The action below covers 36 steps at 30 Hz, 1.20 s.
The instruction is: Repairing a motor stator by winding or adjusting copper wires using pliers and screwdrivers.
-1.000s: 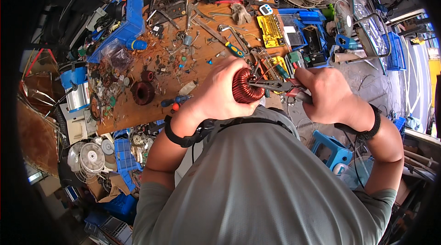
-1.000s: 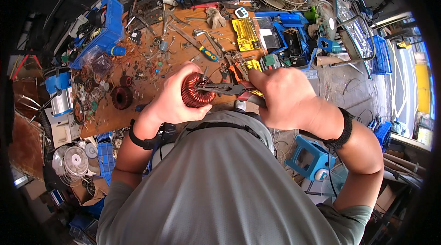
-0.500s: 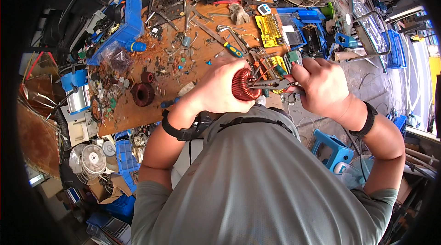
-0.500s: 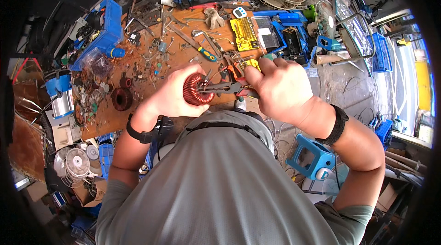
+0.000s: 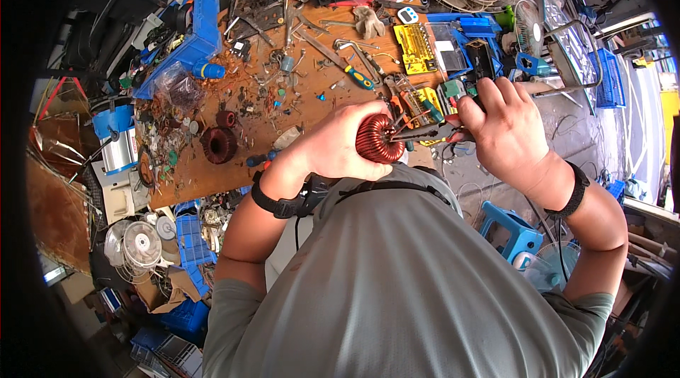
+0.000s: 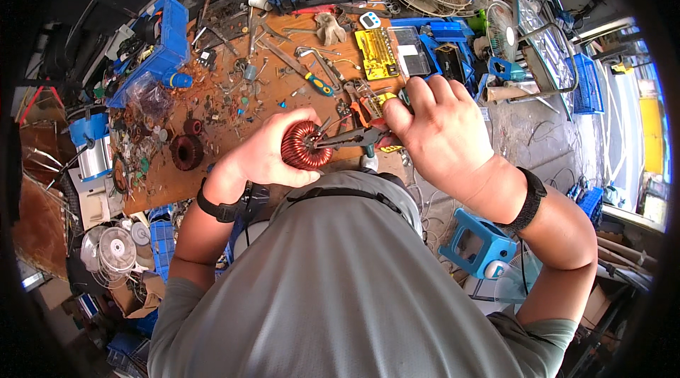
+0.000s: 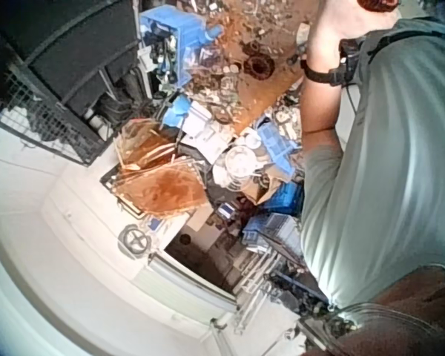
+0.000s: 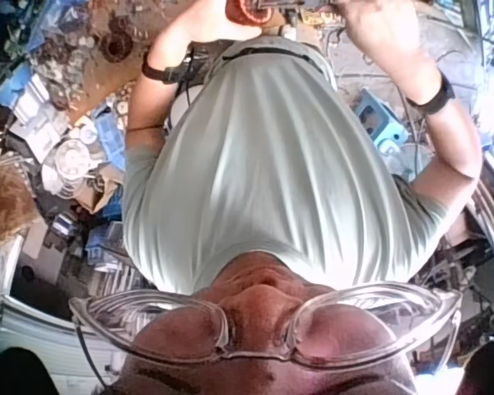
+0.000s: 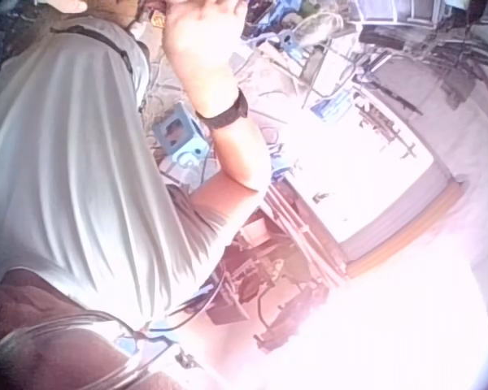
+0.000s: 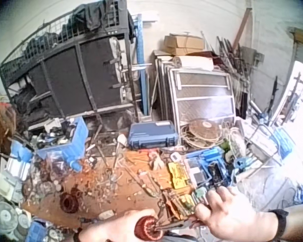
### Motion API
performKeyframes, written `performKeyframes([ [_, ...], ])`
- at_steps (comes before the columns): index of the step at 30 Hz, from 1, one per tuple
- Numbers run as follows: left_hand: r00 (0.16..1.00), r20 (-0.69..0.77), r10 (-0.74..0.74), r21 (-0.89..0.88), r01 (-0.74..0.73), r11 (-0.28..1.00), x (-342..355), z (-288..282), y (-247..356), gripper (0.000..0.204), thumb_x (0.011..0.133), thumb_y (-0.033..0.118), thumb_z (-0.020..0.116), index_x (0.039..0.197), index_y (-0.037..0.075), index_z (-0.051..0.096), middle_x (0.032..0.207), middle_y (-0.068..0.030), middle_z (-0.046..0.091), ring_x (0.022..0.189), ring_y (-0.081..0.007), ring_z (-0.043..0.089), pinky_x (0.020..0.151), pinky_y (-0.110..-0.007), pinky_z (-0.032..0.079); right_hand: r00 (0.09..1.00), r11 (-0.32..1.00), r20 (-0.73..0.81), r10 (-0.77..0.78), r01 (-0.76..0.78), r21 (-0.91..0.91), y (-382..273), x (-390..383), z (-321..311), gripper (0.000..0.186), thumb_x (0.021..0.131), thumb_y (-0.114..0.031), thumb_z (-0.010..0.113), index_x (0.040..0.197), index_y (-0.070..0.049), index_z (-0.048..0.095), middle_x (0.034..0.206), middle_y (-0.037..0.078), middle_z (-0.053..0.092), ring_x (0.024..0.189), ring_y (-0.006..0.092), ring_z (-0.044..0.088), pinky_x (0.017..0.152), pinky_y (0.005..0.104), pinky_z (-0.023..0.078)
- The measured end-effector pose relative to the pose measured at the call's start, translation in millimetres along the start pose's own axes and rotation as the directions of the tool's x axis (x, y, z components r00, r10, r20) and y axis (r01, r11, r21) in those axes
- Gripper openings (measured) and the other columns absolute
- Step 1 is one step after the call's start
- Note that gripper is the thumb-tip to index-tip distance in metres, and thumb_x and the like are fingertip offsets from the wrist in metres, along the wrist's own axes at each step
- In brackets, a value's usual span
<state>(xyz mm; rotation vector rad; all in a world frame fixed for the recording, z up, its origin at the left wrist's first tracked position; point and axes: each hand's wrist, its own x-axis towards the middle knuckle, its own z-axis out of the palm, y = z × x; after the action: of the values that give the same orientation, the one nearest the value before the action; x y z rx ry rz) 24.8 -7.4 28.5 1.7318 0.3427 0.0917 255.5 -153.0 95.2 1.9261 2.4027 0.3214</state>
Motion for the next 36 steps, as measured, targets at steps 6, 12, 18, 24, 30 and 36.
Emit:
performKeyframes([
  [6,0.999,0.033,0.02,-0.064,-0.018,0.998,-0.5,-0.3,-4.6,0.054,0.063,0.011,0.086,0.104,0.002,0.053,0.089,-0.0015,0.061,0.083,-0.0078,0.055,0.078,-0.027,0.048,0.999,0.998,-0.048,-0.01,0.013,0.066,-2.8,-0.9,-2.0,0.021,0.083,-0.022,0.066,0.094,-0.008,0.054,0.087,0.011,0.049,0.081,0.0287,0.053,0.068,0.0415,0.042],
  [12,1.0,0.028,-0.004,-0.039,0.006,0.999,4.2,6.3,7.9,0.041,0.068,0.01,0.08,0.103,0.003,0.061,0.089,-0.0023,0.071,0.081,-0.0084,0.063,0.079,-0.029,0.052,0.999,0.995,0.037,-0.009,0.012,-0.096,-11.3,-1.8,-12.6,0.015,0.082,-0.018,0.058,0.095,-0.011,0.055,0.099,0.011,0.055,0.089,0.0257,0.054,0.075,0.0383,0.045],
  [18,1.0,0.004,-0.027,-0.106,0.027,0.994,4.3,7.7,5.6,0.041,0.068,0.013,0.08,0.103,0.003,0.061,0.087,-0.0044,0.071,0.079,-0.0109,0.065,0.077,-0.031,0.052,0.999,0.995,0.035,-0.016,0.019,-0.097,-9.0,-3.4,-22.2,0.014,0.082,-0.019,0.058,0.093,-0.011,0.056,0.099,0.01,0.056,0.089,0.0245,0.054,0.076,0.0367,0.045],
  [24,0.999,0.0,-0.037,0.051,0.037,0.998,2.4,4.1,11.2,0.042,0.067,0.016,0.081,0.101,0.003,0.061,0.086,-0.0057,0.07,0.079,-0.0119,0.065,0.076,-0.032,0.052,0.999,0.993,0.029,-0.029,0.032,-0.111,-11.1,-4.0,-16.3,0.013,0.082,-0.02,0.059,0.092,-0.012,0.057,0.095,0.008,0.057,0.088,0.0237,0.055,0.072,0.0355,0.045],
  [30,0.997,0.039,-0.06,-0.088,0.063,0.994,1.2,7.4,7.0,0.043,0.067,0.016,0.081,0.101,0.002,0.061,0.086,-0.0054,0.071,0.079,-0.0132,0.066,0.076,-0.032,0.053,1.0,0.99,0.028,-0.011,0.014,-0.141,-16.6,-6.9,-23.3,0.011,0.083,-0.02,0.059,0.09,-0.012,0.056,0.094,0.008,0.056,0.087,0.0232,0.054,0.071,0.0351,0.045],
  [36,0.997,0.065,-0.047,-0.001,0.047,0.999,1.7,4.7,14.8,0.043,0.067,0.009,0.084,0.096,0.003,0.053,0.083,-0.0017,0.063,0.08,-0.007,0.054,0.074,-0.027,0.047,0.998,0.99,0.038,-0.053,0.058,-0.127,-13.7,-10.4,-20.9,0.014,0.081,-0.021,0.061,0.091,-0.012,0.057,0.078,0.005,0.055,0.071,0.0213,0.057,0.058,0.0342,0.046],
])
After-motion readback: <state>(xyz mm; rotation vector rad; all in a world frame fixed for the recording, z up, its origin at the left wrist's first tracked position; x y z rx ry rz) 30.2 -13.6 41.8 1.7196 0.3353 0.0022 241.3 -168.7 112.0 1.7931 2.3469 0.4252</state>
